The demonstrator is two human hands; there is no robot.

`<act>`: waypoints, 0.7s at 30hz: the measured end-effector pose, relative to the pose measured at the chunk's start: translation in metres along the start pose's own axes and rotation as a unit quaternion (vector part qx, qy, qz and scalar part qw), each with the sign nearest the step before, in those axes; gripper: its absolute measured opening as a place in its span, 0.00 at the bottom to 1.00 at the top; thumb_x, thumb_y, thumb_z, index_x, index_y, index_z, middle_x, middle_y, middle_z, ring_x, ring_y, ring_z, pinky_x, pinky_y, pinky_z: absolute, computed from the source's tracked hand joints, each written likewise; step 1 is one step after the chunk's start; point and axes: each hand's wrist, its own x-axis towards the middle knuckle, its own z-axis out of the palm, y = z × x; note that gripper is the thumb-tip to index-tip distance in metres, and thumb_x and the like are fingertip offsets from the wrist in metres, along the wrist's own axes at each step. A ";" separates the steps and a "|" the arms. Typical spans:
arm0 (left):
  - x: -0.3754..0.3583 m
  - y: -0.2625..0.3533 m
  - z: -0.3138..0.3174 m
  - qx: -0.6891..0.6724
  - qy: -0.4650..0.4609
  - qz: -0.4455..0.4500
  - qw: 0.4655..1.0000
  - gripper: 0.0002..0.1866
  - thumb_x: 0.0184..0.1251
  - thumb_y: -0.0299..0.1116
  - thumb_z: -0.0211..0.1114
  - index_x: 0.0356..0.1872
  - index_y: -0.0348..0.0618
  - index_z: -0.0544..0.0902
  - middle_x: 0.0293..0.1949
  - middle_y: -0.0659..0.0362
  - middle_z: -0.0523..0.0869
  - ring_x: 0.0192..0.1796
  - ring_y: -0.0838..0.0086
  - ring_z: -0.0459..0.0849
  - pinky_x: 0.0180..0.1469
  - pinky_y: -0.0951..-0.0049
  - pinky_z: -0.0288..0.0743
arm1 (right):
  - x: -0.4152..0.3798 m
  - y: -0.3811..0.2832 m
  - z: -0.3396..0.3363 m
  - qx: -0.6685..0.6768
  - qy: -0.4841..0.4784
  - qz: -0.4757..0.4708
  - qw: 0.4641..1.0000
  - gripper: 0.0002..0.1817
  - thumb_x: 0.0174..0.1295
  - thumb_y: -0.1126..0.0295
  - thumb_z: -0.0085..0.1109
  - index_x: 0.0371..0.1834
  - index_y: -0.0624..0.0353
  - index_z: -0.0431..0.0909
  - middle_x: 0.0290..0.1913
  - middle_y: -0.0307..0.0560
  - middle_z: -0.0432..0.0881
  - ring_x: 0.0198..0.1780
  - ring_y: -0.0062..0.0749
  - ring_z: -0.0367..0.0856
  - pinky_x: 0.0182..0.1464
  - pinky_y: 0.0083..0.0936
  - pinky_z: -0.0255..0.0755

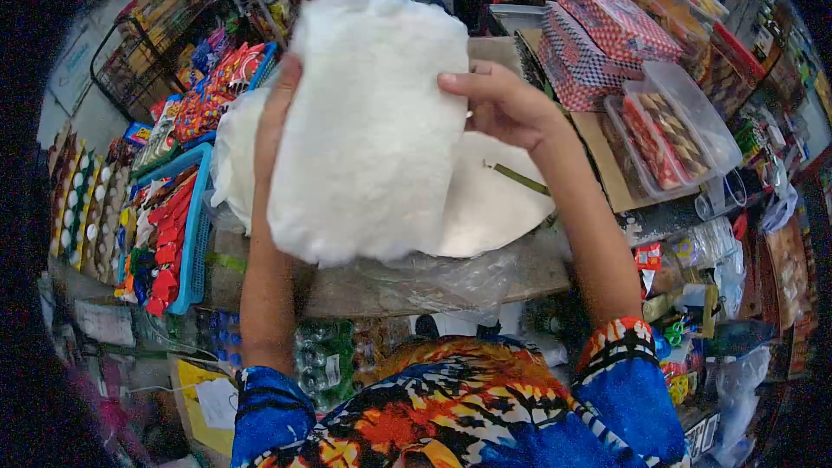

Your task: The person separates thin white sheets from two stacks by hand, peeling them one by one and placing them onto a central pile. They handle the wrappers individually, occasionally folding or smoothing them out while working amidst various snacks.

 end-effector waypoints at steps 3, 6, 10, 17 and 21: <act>0.003 -0.038 -0.003 0.023 0.048 -0.080 0.995 0.20 0.72 0.43 0.56 0.52 0.35 0.77 0.44 0.56 0.84 0.42 0.75 0.84 0.46 0.74 0.79 | 0.005 -0.023 -0.022 -0.367 0.113 0.064 0.921 0.27 0.52 0.59 0.68 0.51 0.67 0.75 0.42 0.48 0.83 0.42 0.29 0.82 0.45 0.27 0.76; 0.008 -0.070 -0.027 0.231 0.080 -0.173 0.954 0.16 0.72 0.39 0.55 0.52 0.38 0.76 0.48 0.55 0.82 0.47 0.75 0.82 0.48 0.72 0.77 | 0.017 -0.014 -0.042 -0.484 0.192 0.062 0.851 0.24 0.53 0.61 0.68 0.47 0.66 0.77 0.36 0.48 0.83 0.37 0.27 0.82 0.40 0.22 0.75; 0.012 -0.082 -0.034 0.111 0.120 -0.225 0.960 0.17 0.72 0.34 0.52 0.54 0.32 0.74 0.45 0.52 0.82 0.42 0.71 0.83 0.45 0.70 0.81 | 0.026 0.016 -0.043 -0.769 0.286 -0.235 0.522 0.22 0.56 0.59 0.66 0.47 0.65 0.77 0.34 0.50 0.84 0.35 0.36 0.83 0.42 0.28 0.75; 0.008 -0.050 -0.030 0.157 -0.046 -0.238 0.958 0.17 0.70 0.31 0.56 0.56 0.32 0.74 0.47 0.51 0.82 0.42 0.69 0.84 0.48 0.71 0.81 | 0.010 0.033 0.006 -0.558 0.069 -0.062 0.824 0.11 0.57 0.67 0.63 0.37 0.65 0.80 0.31 0.44 0.83 0.34 0.25 0.80 0.43 0.24 0.72; 0.006 -0.053 -0.028 0.237 -0.061 -0.210 0.947 0.17 0.65 0.30 0.63 0.52 0.31 0.76 0.40 0.52 0.84 0.39 0.72 0.85 0.45 0.73 0.83 | 0.013 0.040 0.006 -0.467 0.039 -0.051 0.882 0.08 0.59 0.71 0.60 0.36 0.65 0.81 0.30 0.40 0.82 0.32 0.20 0.78 0.41 0.20 0.71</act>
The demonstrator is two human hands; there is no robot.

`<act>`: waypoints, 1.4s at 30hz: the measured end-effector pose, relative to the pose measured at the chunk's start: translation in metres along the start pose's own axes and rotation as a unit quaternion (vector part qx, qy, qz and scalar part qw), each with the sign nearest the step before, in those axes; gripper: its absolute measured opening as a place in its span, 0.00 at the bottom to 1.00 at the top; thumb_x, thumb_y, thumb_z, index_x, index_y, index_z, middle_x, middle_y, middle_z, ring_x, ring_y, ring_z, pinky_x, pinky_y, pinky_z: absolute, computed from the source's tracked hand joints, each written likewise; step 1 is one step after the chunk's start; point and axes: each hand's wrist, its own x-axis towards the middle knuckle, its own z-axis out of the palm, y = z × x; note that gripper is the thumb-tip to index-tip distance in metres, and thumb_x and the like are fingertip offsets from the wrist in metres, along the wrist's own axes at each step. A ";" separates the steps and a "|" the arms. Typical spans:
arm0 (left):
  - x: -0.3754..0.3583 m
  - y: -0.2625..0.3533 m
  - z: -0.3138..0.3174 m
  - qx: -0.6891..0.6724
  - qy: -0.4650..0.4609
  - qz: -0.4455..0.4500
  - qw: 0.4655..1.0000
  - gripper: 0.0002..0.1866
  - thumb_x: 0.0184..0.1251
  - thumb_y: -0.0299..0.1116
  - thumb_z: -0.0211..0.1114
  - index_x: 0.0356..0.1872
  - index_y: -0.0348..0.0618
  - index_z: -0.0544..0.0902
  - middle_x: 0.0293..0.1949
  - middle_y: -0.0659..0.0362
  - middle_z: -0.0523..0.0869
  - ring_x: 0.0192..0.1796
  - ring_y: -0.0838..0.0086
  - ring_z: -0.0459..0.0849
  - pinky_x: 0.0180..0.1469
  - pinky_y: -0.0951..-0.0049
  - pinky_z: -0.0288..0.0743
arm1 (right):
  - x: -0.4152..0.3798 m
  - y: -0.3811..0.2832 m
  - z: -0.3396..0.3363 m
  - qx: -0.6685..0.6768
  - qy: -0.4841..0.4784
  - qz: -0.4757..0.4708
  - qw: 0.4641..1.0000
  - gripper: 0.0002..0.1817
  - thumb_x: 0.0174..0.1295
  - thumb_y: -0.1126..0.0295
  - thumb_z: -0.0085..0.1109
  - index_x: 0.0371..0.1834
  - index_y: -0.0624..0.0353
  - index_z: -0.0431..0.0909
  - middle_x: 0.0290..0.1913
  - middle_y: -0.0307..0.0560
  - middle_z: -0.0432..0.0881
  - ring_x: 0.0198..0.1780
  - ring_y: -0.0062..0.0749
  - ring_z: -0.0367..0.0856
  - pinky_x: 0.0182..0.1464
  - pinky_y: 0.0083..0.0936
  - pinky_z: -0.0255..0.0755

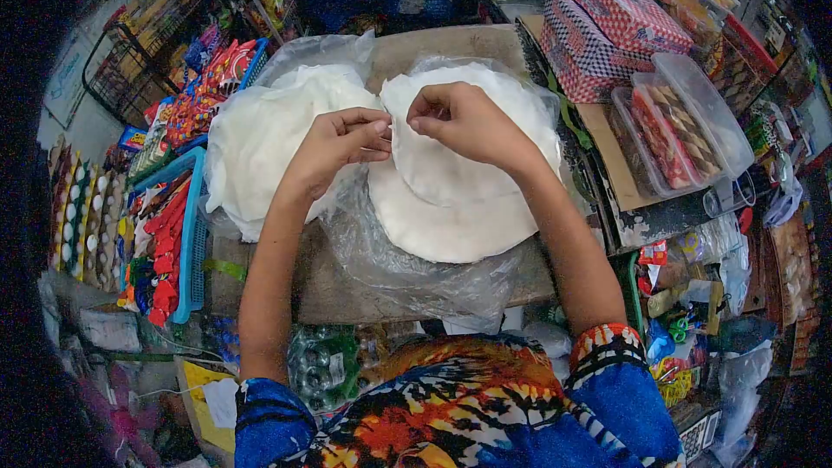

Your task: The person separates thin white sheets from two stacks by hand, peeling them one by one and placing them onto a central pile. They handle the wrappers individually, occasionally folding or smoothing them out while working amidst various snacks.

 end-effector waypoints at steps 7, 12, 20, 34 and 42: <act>0.003 -0.011 0.002 -0.012 0.009 0.038 0.999 0.15 0.64 0.29 0.65 0.47 0.29 0.78 0.37 0.53 0.85 0.37 0.73 0.86 0.44 0.75 0.83 | 0.001 0.003 0.010 0.060 -0.031 0.039 0.997 0.09 0.56 0.72 0.60 0.36 0.66 0.82 0.29 0.46 0.84 0.32 0.24 0.81 0.38 0.23 0.74; 0.005 -0.010 0.006 -0.013 0.041 0.000 0.999 0.15 0.64 0.32 0.65 0.44 0.30 0.79 0.35 0.53 0.85 0.35 0.74 0.85 0.40 0.76 0.83 | 0.004 0.013 0.019 0.074 -0.013 0.036 0.997 0.10 0.56 0.71 0.60 0.37 0.66 0.83 0.28 0.48 0.84 0.31 0.27 0.81 0.37 0.25 0.74; 0.007 -0.015 0.002 0.001 0.034 0.005 0.999 0.13 0.66 0.33 0.64 0.42 0.30 0.80 0.35 0.53 0.85 0.34 0.74 0.85 0.39 0.76 0.83 | 0.005 0.017 0.022 0.073 -0.010 0.032 0.997 0.10 0.56 0.70 0.60 0.37 0.66 0.82 0.27 0.49 0.84 0.30 0.26 0.80 0.35 0.24 0.74; 0.003 -0.009 0.004 0.017 0.000 0.032 0.999 0.12 0.66 0.32 0.64 0.42 0.32 0.81 0.36 0.55 0.85 0.37 0.73 0.85 0.42 0.74 0.83 | 0.004 0.012 0.025 0.144 0.018 0.048 0.988 0.10 0.62 0.69 0.56 0.34 0.67 0.80 0.26 0.45 0.82 0.29 0.22 0.79 0.35 0.21 0.73; 0.002 -0.008 0.006 0.044 0.028 0.028 0.998 0.11 0.64 0.33 0.66 0.38 0.33 0.81 0.33 0.57 0.85 0.33 0.76 0.84 0.38 0.77 0.82 | 0.005 0.012 0.029 0.141 0.015 0.018 0.990 0.09 0.60 0.71 0.55 0.33 0.67 0.80 0.26 0.44 0.82 0.30 0.22 0.79 0.37 0.19 0.73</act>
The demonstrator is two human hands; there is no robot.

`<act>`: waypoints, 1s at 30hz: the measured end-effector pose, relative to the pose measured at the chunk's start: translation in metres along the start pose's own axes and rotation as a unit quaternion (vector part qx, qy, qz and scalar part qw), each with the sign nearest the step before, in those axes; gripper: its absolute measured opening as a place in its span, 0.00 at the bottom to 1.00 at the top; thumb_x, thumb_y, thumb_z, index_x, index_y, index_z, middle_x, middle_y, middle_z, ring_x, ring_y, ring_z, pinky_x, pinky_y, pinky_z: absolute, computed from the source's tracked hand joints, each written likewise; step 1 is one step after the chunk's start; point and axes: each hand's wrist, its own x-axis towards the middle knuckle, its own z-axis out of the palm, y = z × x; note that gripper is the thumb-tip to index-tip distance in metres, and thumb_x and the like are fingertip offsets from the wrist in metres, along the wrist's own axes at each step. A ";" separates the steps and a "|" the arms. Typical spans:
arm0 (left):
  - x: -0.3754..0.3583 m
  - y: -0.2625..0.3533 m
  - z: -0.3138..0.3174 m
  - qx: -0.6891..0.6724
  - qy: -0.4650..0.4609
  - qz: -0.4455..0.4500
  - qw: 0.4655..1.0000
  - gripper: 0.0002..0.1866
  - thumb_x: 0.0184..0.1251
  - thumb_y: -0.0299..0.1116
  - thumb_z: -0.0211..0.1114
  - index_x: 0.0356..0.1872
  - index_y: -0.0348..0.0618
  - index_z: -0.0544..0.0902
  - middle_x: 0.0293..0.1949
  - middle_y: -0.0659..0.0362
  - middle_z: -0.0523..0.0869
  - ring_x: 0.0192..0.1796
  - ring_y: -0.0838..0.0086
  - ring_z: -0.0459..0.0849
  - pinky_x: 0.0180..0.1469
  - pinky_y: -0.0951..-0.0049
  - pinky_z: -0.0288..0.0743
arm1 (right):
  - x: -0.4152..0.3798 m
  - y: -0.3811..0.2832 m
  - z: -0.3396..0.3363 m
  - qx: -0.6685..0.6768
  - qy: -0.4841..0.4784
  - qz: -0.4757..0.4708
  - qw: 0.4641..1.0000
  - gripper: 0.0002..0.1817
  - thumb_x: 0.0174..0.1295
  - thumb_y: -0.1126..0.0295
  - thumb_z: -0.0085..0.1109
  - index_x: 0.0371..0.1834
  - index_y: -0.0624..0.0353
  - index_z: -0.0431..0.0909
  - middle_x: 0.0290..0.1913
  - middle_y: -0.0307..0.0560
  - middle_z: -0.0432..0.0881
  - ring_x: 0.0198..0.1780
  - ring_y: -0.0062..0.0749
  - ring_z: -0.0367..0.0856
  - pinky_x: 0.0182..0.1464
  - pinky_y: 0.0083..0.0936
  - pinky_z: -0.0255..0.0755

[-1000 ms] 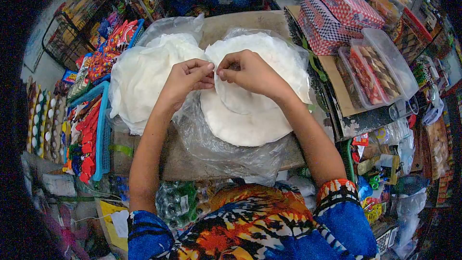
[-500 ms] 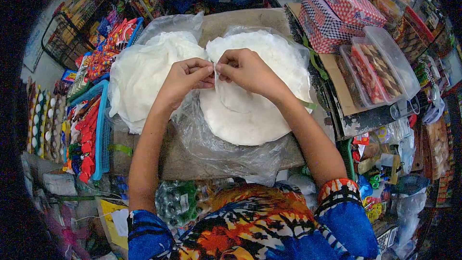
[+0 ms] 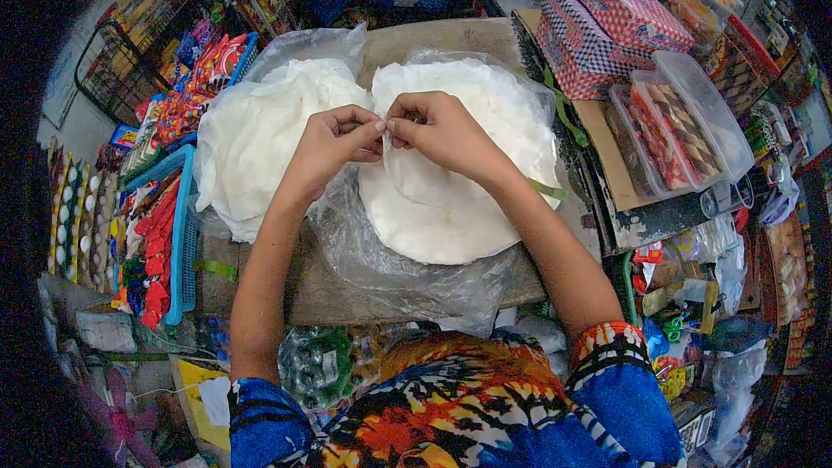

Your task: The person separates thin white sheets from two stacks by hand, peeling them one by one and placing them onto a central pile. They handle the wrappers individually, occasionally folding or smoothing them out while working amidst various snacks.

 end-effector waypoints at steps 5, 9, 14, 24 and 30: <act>0.000 -0.003 0.001 -0.014 -0.003 0.016 1.000 0.10 0.65 0.33 0.65 0.38 0.33 0.80 0.31 0.57 0.84 0.33 0.77 0.84 0.37 0.77 0.82 | -0.001 -0.004 -0.001 0.026 0.018 0.013 0.999 0.09 0.56 0.71 0.55 0.31 0.67 0.81 0.26 0.43 0.82 0.29 0.22 0.78 0.35 0.20 0.72; -0.001 0.002 -0.002 -0.007 0.018 0.019 1.000 0.10 0.66 0.32 0.62 0.38 0.33 0.80 0.31 0.57 0.84 0.33 0.76 0.84 0.39 0.76 0.82 | 0.001 -0.003 -0.017 -0.046 0.058 0.034 0.997 0.07 0.56 0.72 0.55 0.27 0.66 0.77 0.25 0.38 0.78 0.29 0.18 0.74 0.34 0.17 0.69; -0.002 0.008 -0.003 -0.003 0.043 0.017 0.999 0.09 0.67 0.30 0.60 0.38 0.32 0.78 0.34 0.56 0.83 0.35 0.76 0.84 0.40 0.76 0.81 | 0.002 -0.005 -0.031 -0.211 0.116 0.048 0.969 0.06 0.52 0.73 0.53 0.23 0.65 0.75 0.22 0.39 0.77 0.26 0.17 0.72 0.31 0.17 0.67; 0.002 -0.010 0.011 0.087 0.041 0.151 0.984 0.04 0.55 0.25 0.62 0.28 0.35 0.76 0.27 0.63 0.80 0.33 0.84 0.78 0.34 0.81 0.73 | 0.000 -0.002 -0.012 -0.082 -0.004 0.041 0.996 0.25 0.60 0.51 0.61 0.21 0.65 0.78 0.16 0.39 0.74 0.19 0.19 0.70 0.22 0.21 0.64; 0.003 -0.004 0.005 0.127 0.086 0.113 0.982 0.07 0.51 0.23 0.62 0.21 0.39 0.70 0.21 0.64 0.76 0.25 0.84 0.74 0.28 0.81 0.68 | 0.002 -0.002 -0.030 -0.046 0.040 0.050 0.997 0.16 0.58 0.65 0.58 0.18 0.65 0.76 0.16 0.39 0.74 0.19 0.18 0.70 0.22 0.21 0.63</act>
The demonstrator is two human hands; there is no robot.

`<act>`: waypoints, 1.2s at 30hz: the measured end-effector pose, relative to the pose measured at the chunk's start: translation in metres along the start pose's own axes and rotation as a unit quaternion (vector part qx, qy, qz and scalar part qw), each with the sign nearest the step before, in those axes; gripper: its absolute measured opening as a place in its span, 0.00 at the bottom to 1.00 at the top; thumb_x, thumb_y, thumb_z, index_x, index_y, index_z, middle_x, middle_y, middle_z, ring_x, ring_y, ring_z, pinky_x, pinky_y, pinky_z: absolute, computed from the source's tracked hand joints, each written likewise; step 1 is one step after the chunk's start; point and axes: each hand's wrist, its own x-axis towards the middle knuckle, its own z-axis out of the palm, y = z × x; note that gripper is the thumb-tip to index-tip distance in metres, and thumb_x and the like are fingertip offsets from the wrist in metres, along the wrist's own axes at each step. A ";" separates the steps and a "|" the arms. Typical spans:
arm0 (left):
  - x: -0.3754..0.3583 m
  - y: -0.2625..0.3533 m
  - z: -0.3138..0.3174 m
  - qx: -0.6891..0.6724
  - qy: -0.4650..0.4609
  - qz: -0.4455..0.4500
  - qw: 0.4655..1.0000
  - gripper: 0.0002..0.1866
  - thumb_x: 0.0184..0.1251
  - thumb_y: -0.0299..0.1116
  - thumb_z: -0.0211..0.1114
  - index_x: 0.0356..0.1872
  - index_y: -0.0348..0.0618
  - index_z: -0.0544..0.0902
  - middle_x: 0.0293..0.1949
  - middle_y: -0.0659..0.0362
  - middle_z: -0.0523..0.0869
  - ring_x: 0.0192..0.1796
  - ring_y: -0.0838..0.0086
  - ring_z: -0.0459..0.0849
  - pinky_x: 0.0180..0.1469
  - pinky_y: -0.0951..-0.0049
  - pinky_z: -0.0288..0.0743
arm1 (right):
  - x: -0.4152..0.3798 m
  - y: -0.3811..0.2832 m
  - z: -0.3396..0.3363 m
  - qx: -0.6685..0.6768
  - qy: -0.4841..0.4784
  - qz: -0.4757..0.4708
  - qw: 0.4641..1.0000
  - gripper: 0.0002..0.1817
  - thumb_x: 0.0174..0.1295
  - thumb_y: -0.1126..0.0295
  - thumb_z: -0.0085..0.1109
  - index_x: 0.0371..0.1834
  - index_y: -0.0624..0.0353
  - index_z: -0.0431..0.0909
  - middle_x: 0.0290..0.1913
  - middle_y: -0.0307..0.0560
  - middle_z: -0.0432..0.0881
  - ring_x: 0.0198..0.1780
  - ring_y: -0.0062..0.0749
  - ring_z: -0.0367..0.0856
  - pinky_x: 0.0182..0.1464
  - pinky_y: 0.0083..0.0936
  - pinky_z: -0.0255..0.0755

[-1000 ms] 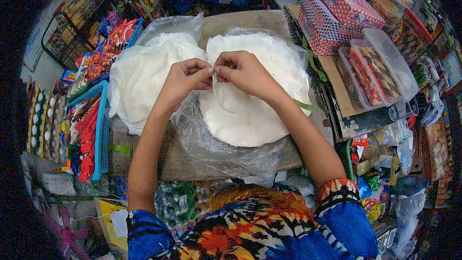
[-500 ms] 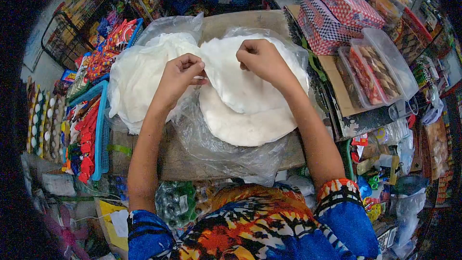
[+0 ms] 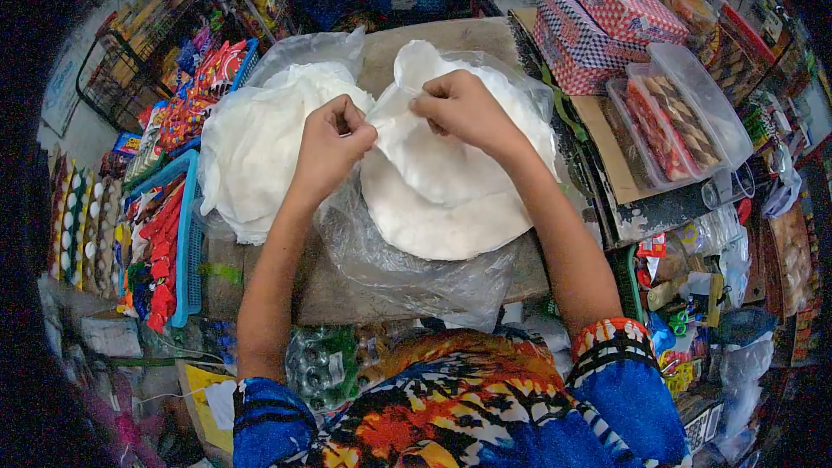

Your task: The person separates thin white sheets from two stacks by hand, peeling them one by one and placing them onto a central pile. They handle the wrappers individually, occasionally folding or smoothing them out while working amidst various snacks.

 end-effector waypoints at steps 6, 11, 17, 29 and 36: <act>0.002 0.001 -0.009 -0.051 -0.048 -0.035 0.997 0.06 0.56 0.25 0.65 0.27 0.39 0.75 0.22 0.63 0.77 0.26 0.83 0.76 0.29 0.82 0.69 | -0.002 0.000 0.011 0.045 -0.015 -0.012 0.999 0.13 0.56 0.68 0.53 0.18 0.65 0.75 0.18 0.38 0.75 0.21 0.17 0.72 0.25 0.18 0.65; -0.006 0.020 0.000 -0.127 -0.028 -0.057 0.990 0.12 0.60 0.30 0.68 0.41 0.36 0.80 0.29 0.63 0.81 0.32 0.83 0.78 0.35 0.83 0.70 | -0.013 -0.014 0.030 0.099 -0.112 -0.034 0.988 0.12 0.58 0.68 0.54 0.29 0.68 0.80 0.25 0.37 0.79 0.26 0.17 0.76 0.30 0.17 0.73; 0.002 -0.001 -0.010 -0.140 -0.115 0.008 0.983 0.17 0.60 0.34 0.69 0.47 0.36 0.80 0.36 0.63 0.84 0.35 0.85 0.79 0.34 0.85 0.70 | -0.008 -0.008 0.020 0.106 -0.138 -0.013 0.985 0.11 0.57 0.68 0.56 0.26 0.65 0.80 0.24 0.37 0.79 0.26 0.17 0.77 0.29 0.17 0.73; 0.004 0.001 -0.030 -0.047 -0.095 -0.068 0.992 0.19 0.60 0.33 0.65 0.52 0.36 0.80 0.32 0.66 0.82 0.24 0.89 0.69 0.22 0.85 0.59 | -0.005 0.006 -0.035 -0.129 -0.095 0.085 0.983 0.16 0.55 0.60 0.61 0.20 0.63 0.75 0.17 0.34 0.72 0.21 0.17 0.71 0.26 0.17 0.67; -0.002 0.007 -0.013 -0.117 -0.156 -0.054 0.979 0.24 0.60 0.35 0.66 0.57 0.37 0.77 0.40 0.64 0.84 0.33 0.88 0.77 0.27 0.87 0.65 | -0.002 -0.001 0.001 -0.116 0.049 -0.143 0.982 0.25 0.51 0.49 0.69 0.29 0.67 0.83 0.18 0.45 0.79 0.24 0.31 0.78 0.29 0.28 0.72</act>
